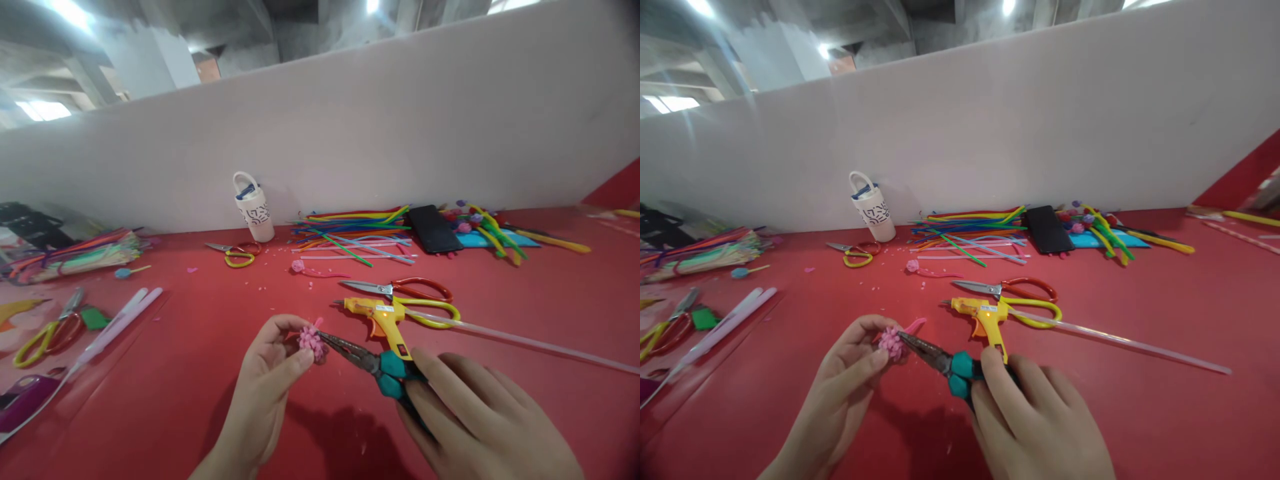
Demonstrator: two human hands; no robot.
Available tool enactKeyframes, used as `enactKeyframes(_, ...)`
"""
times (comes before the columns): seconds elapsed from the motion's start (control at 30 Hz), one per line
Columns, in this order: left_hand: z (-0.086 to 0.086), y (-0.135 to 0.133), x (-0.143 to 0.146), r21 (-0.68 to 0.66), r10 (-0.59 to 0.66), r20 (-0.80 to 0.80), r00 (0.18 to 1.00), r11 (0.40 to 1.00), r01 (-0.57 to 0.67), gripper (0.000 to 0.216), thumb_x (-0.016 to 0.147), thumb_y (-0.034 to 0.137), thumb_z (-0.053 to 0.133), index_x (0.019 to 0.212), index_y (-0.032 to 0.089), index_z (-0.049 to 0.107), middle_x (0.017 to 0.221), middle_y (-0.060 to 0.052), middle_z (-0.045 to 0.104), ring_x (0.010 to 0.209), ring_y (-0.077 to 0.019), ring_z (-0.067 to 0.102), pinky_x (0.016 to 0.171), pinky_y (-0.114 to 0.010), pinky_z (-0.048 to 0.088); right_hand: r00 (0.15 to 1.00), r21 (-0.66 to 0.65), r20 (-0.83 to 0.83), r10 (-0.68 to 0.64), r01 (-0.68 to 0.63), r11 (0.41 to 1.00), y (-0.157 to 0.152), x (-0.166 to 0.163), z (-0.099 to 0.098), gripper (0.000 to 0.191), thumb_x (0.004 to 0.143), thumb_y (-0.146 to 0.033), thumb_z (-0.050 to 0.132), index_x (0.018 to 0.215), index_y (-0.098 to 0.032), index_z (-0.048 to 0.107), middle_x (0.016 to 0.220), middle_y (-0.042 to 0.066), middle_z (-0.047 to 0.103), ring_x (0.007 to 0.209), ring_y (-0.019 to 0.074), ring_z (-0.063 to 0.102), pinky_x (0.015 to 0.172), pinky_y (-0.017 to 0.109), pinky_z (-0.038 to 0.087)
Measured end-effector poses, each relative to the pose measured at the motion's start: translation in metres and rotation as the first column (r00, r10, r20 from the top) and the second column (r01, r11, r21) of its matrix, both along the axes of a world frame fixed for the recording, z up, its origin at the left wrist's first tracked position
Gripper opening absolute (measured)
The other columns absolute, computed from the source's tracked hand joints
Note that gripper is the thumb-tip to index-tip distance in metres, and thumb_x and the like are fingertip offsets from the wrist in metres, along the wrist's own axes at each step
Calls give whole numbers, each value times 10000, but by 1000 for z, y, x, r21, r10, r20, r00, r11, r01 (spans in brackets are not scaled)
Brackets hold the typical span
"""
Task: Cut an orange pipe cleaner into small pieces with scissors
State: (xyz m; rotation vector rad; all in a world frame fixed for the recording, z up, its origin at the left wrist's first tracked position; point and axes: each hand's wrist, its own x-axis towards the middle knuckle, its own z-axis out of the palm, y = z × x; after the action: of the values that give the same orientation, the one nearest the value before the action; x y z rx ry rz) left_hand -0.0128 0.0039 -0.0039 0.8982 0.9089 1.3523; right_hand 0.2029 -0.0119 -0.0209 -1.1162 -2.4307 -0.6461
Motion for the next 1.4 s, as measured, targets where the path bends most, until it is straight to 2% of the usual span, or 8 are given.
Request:
enactKeyframes(0.07, 0, 1, 0, -5, 0, 3, 1000, 1000, 0, 157, 754, 146, 653, 904, 186, 627, 814, -17, 645, 752, -112, 569, 731, -218, 429, 1000, -20, -26, -1, 0, 1000, 1, -1, 2, 167, 824, -191, 488, 821, -229, 651, 974, 77, 658, 774, 257, 577, 601, 395, 418)
enactKeyframes(0.17, 0, 2, -1, -9, 5, 21, 1000, 1000, -5, 153, 750, 155, 658, 898, 176, 628, 812, -28, 650, 750, -120, 578, 736, -231, 439, 978, -50, -208, -4, -7, 999, 5, -4, 6, 153, 818, -232, 503, 756, -212, 642, 963, 103, 640, 834, 269, 580, 647, 404, 450)
enactKeyframes(0.27, 0, 3, -2, -11, 25, 66, 998, 1000, -25, 147, 746, 154, 656, 890, 170, 630, 827, -34, 652, 761, -126, 589, 760, -250, 452, 911, -124, -413, -1, -55, 991, 9, -5, 10, 166, 829, -227, 486, 738, -214, 624, 914, 85, 615, 786, 210, 587, 658, 350, 484)
enactKeyframes(0.37, 2, 4, -3, -15, 30, 97, 995, 999, -28, 143, 746, 155, 653, 886, 168, 630, 839, -41, 657, 789, -139, 606, 769, -256, 469, 874, -179, -486, 4, -104, 978, 11, -5, 13, 172, 843, -235, 460, 790, -222, 624, 885, 65, 602, 755, 179, 596, 621, 302, 493)
enactKeyframes(0.93, 3, 2, -2, -48, 35, 101, 994, 998, -30, 134, 767, 167, 640, 899, 191, 640, 893, -30, 622, 840, -146, 590, 758, -264, 519, 871, -222, -491, 13, -139, 965, 10, -9, 13, 179, 822, -216, 474, 747, -216, 637, 859, 67, 637, 722, 173, 629, 583, 265, 527)
enactKeyframes(1.07, 3, 1, -2, -53, 5, 39, 999, 999, -3, 161, 742, 199, 674, 898, 183, 638, 859, -35, 628, 749, -133, 590, 642, -225, 501, 866, -211, -500, 19, -143, 967, 11, -10, 15, 197, 825, -204, 461, 734, -213, 635, 818, 65, 634, 689, 169, 622, 562, 269, 522)
enactKeyframes(1.2, 2, 4, -3, -45, 59, 5, 998, 997, -59, 166, 725, 196, 690, 880, 172, 637, 796, -24, 622, 650, -100, 561, 521, -170, 437, 866, -231, -501, 12, -147, 962, 11, -9, 17, 182, 817, -203, 471, 715, -211, 622, 820, 60, 625, 679, 163, 614, 559, 271, 516)
enactKeyframes(1.4, 3, 5, -4, -43, 63, 25, 998, 997, -61, 183, 729, 172, 684, 909, 179, 655, 832, -22, 639, 686, -100, 582, 656, -203, 478, 865, -228, -501, 15, -149, 962, 11, -10, 17, 170, 808, -206, 478, 721, -219, 624, 819, 55, 626, 680, 163, 615, 558, 266, 516)
